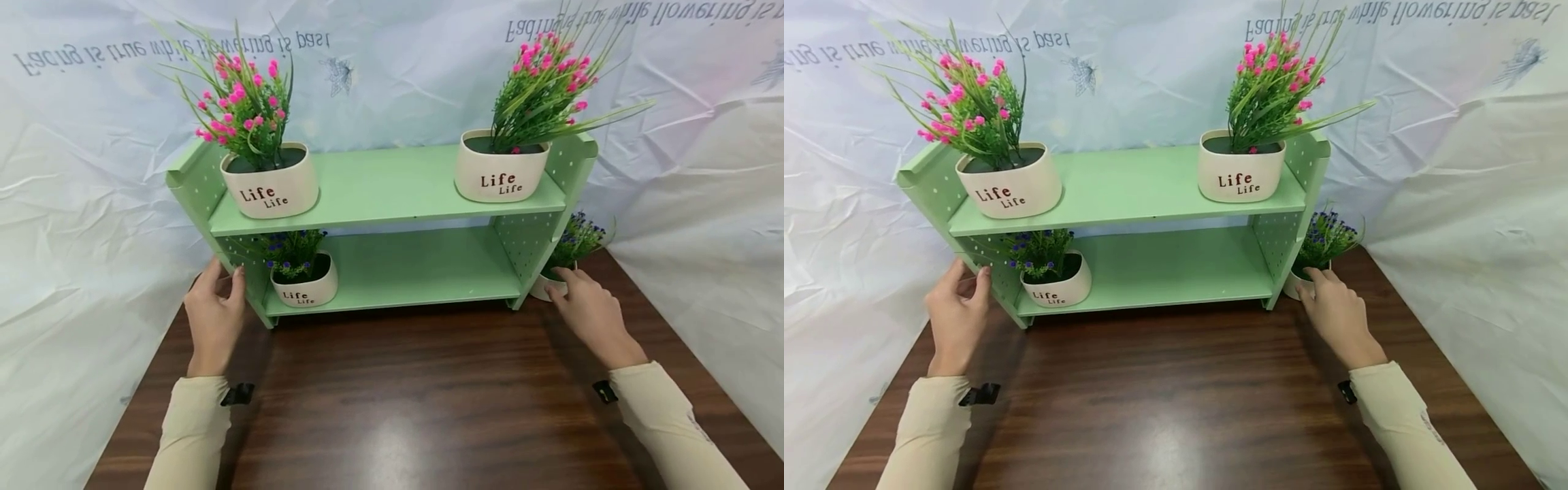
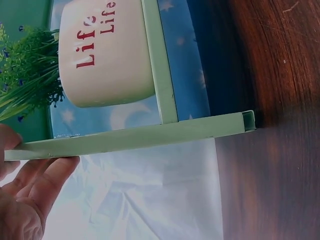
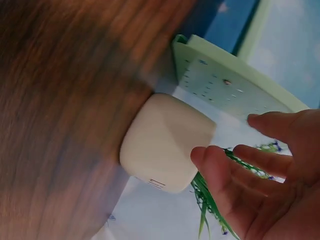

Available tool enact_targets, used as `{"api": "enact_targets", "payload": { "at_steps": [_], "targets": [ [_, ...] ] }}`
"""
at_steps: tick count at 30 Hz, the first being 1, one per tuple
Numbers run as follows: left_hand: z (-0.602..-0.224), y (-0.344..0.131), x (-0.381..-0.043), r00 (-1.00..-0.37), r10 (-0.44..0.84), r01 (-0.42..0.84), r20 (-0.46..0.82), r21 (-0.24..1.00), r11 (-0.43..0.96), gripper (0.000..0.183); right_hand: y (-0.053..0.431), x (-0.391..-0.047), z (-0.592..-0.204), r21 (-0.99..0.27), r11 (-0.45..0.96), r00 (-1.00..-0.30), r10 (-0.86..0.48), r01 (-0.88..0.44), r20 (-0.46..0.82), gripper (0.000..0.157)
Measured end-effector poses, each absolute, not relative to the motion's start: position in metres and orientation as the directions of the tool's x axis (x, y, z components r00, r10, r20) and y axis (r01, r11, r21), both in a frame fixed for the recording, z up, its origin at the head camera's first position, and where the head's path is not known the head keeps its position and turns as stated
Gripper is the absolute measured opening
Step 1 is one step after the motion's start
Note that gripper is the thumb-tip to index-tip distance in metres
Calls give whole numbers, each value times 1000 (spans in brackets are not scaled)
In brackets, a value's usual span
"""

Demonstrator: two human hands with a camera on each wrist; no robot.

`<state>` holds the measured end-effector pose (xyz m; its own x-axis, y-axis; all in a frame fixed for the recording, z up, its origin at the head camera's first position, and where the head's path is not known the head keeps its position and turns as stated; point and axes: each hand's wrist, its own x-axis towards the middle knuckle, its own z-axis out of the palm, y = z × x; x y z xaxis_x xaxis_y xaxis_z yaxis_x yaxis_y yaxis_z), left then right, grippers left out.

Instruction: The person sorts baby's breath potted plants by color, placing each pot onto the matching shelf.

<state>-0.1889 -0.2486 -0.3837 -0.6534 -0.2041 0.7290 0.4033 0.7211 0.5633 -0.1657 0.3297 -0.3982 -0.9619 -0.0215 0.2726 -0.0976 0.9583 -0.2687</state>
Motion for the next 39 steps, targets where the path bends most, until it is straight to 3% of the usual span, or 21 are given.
{"api": "enact_targets", "payload": {
  "at_steps": [8, 17, 32, 39],
  "targets": [
    [-385, -249, -190, -657, -210, 401, 724, 571, 716, 29, 326, -177, -415, -151, 976, -933, -97, -158, 346, 27],
    [-385, -246, -191, -656, -198, 413, 729, 566, 713, 28, 335, -171, -416, -144, 983, -927, -50, -111, 371, 13],
    [-382, -248, -191, -653, -227, 380, 722, 573, 726, 24, 389, -158, -414, -117, 952, -893, -216, -282, 394, 14],
    [-384, -248, -191, -663, -233, 374, 712, 584, 720, 25, 392, -154, -420, -126, 961, -886, -170, -246, 432, 12]
  ]
}}
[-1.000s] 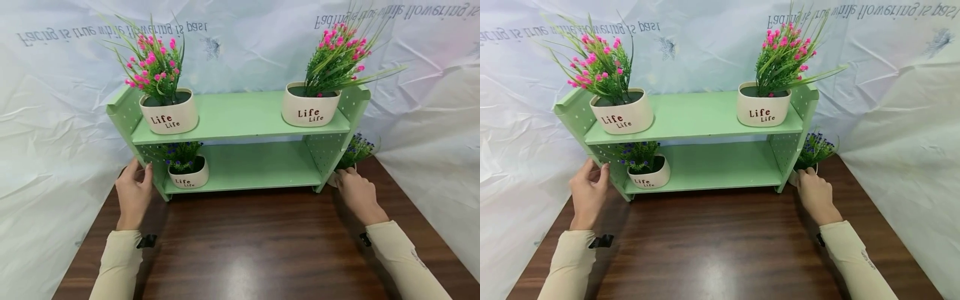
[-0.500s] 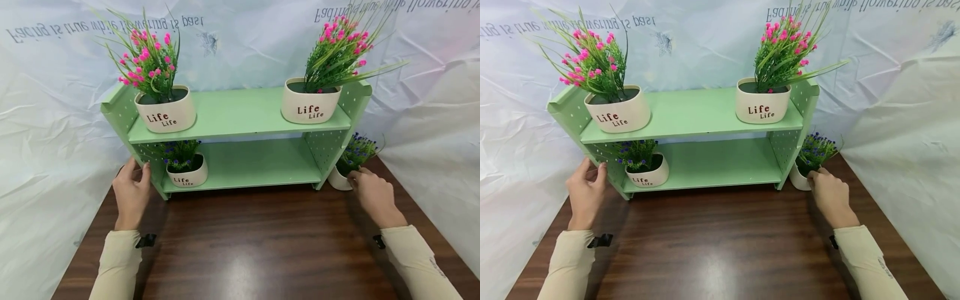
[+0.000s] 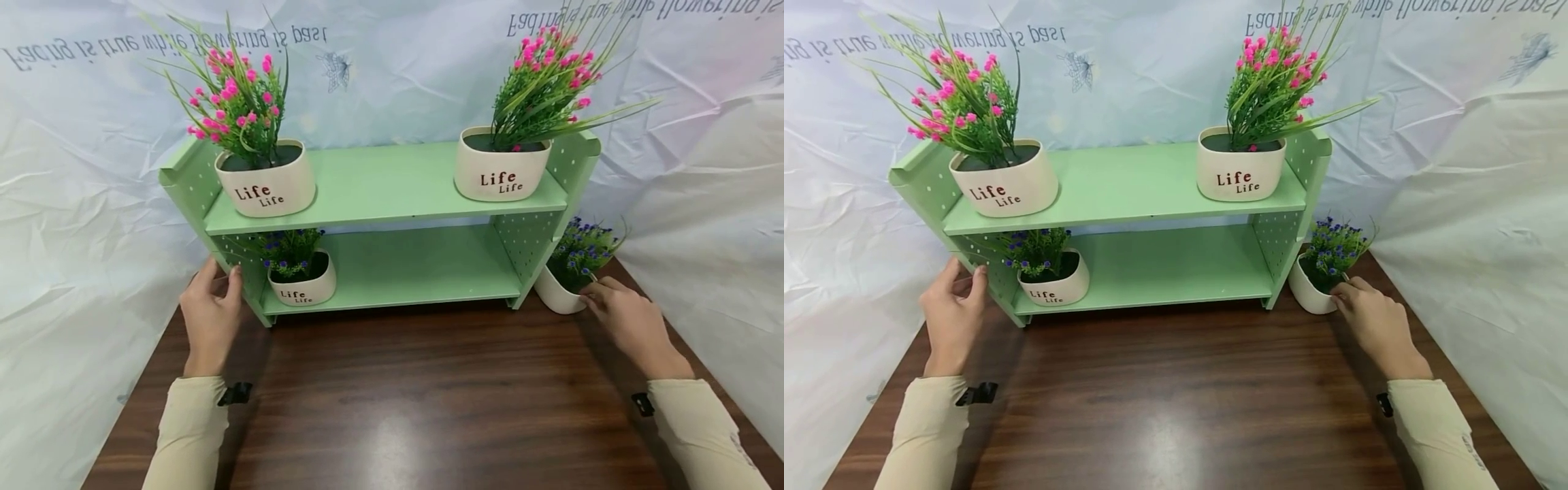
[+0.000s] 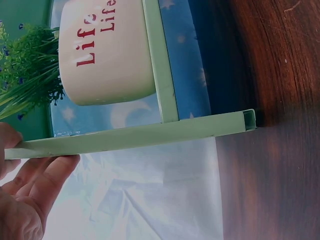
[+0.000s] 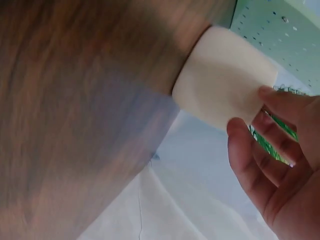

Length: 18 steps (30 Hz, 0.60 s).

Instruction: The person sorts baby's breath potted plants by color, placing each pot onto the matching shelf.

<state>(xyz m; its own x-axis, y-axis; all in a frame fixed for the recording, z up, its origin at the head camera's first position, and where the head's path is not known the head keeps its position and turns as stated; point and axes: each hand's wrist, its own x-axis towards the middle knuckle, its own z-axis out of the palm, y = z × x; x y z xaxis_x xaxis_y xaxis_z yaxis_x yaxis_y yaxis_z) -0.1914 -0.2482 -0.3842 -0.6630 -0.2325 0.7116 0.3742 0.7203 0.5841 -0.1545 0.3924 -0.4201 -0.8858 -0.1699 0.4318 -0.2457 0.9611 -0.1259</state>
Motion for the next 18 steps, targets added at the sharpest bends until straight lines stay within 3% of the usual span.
{"api": "enact_targets", "payload": {
  "at_steps": [18],
  "targets": [
    [-384, -249, -189, -672, -232, 357, 703, 582, 731, 28, 358, -151, -424, -114, 965, -804, -129, -237, 581, 22]
  ]
}}
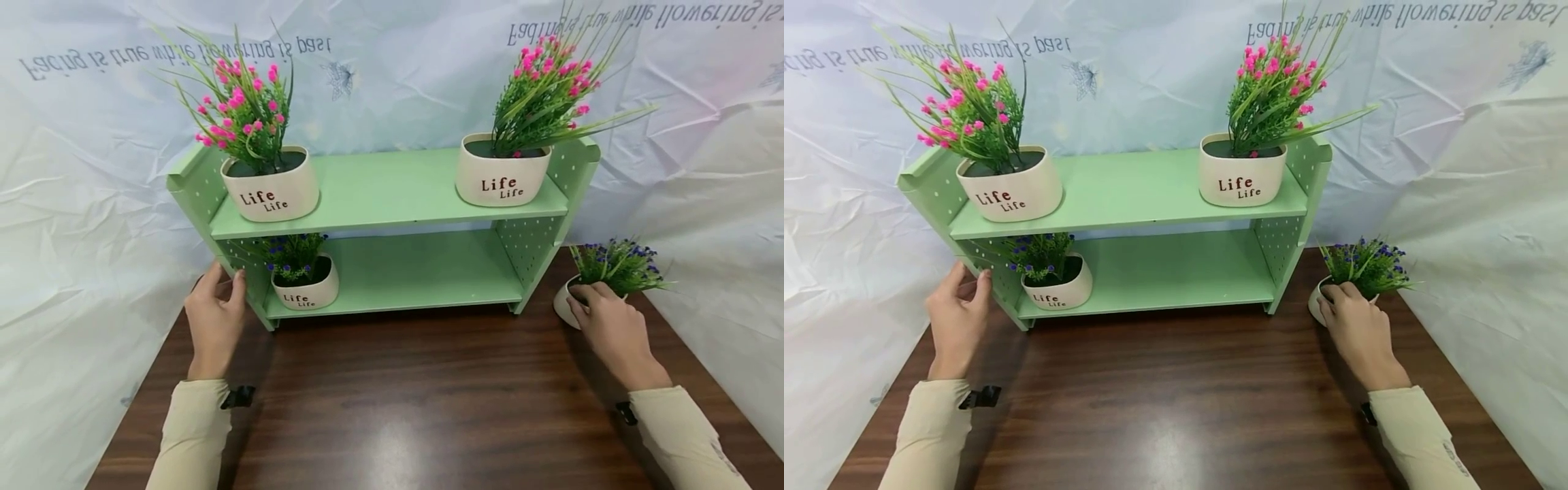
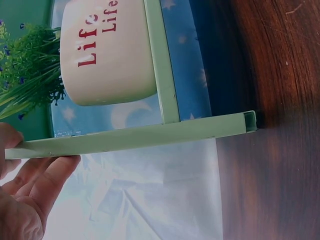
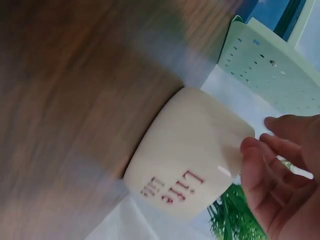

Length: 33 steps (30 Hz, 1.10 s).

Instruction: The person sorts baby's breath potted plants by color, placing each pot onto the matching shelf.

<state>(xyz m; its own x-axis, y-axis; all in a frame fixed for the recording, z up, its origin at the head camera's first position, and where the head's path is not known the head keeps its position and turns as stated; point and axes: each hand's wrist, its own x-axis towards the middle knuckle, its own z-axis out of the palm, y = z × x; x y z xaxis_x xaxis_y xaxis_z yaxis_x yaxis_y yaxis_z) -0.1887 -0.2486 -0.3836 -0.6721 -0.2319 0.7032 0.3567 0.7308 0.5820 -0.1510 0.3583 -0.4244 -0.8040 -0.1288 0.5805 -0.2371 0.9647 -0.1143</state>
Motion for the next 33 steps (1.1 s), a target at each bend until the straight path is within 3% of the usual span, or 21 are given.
{"api": "enact_targets", "payload": {
  "at_steps": [10, 19, 33],
  "targets": [
    [-381, -250, -188, -663, -232, 358, 712, 574, 737, 27, 386, -135, -427, -1, 952, -768, -248, -308, 591, 34],
    [-381, -250, -188, -659, -234, 362, 715, 574, 735, 26, 399, -133, -431, -2, 933, -769, -295, -360, 567, 26],
    [-383, -249, -188, -673, -221, 376, 706, 584, 720, 29, 346, -154, -433, -44, 949, -775, -227, -312, 590, 19]
  ]
}}
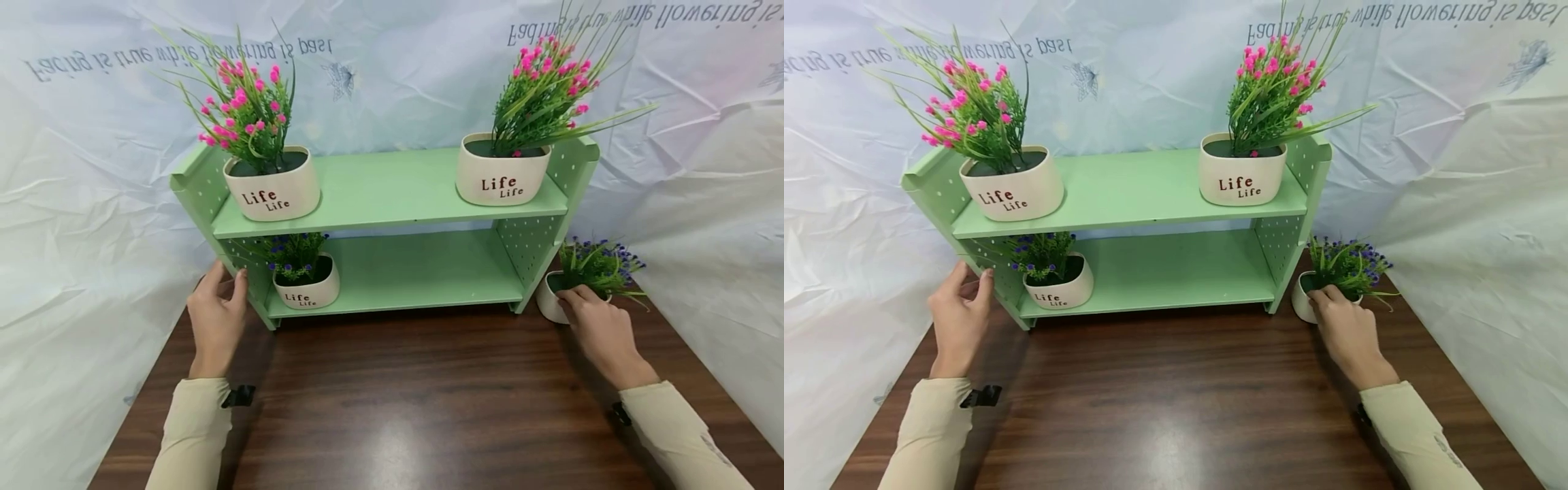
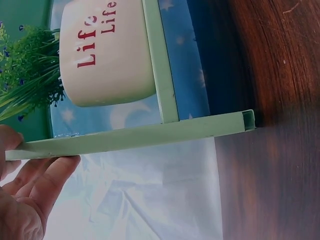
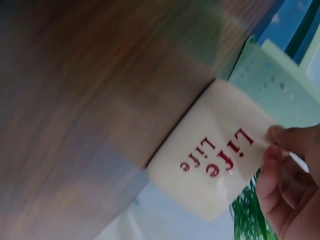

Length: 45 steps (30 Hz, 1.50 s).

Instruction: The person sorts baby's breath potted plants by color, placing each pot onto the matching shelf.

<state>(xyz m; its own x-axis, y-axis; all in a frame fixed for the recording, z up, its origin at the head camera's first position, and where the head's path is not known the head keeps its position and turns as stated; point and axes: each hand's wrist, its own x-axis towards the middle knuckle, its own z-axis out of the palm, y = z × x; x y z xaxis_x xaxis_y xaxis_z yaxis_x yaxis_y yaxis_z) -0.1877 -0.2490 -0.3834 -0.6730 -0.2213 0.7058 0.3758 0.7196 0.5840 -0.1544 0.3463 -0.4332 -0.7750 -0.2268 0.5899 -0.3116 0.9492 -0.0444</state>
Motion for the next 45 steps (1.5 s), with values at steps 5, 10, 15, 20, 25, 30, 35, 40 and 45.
{"api": "enact_targets", "payload": {
  "at_steps": [5, 10, 15, 20, 25, 30, 35, 40, 45],
  "targets": [
    [-384, -248, -188, -676, -216, 383, 705, 587, 713, 29, 331, -163, -438, -68, 948, -743, -198, -311, 639, 18],
    [-384, -248, -188, -677, -221, 377, 702, 589, 715, 32, 334, -162, -438, -51, 941, -743, -231, -336, 628, 23],
    [-384, -249, -188, -674, -229, 366, 703, 586, 723, 33, 354, -150, -435, -8, 918, -769, -326, -396, 550, 42],
    [-384, -249, -188, -671, -235, 350, 703, 580, 736, 29, 379, -140, -432, 37, 893, -768, -407, -449, 495, 43],
    [-385, -248, -189, -673, -233, 346, 702, 577, 740, 27, 401, -131, -431, 50, 915, -794, -373, -400, 480, 44],
    [-385, -247, -190, -671, -234, 354, 704, 581, 733, 29, 411, -131, -432, 4, 950, -825, -274, -313, 495, 38],
    [-385, -248, -188, -674, -231, 359, 702, 584, 728, 29, 408, -134, -434, -41, 958, -808, -217, -285, 548, 21],
    [-387, -247, -188, -676, -228, 365, 701, 587, 723, 29, 395, -130, -435, -40, 962, -785, -196, -270, 588, 14],
    [-386, -248, -189, -663, -240, 353, 709, 578, 735, 30, 379, -124, -435, -13, 962, -762, -207, -271, 614, 18]
  ]
}}
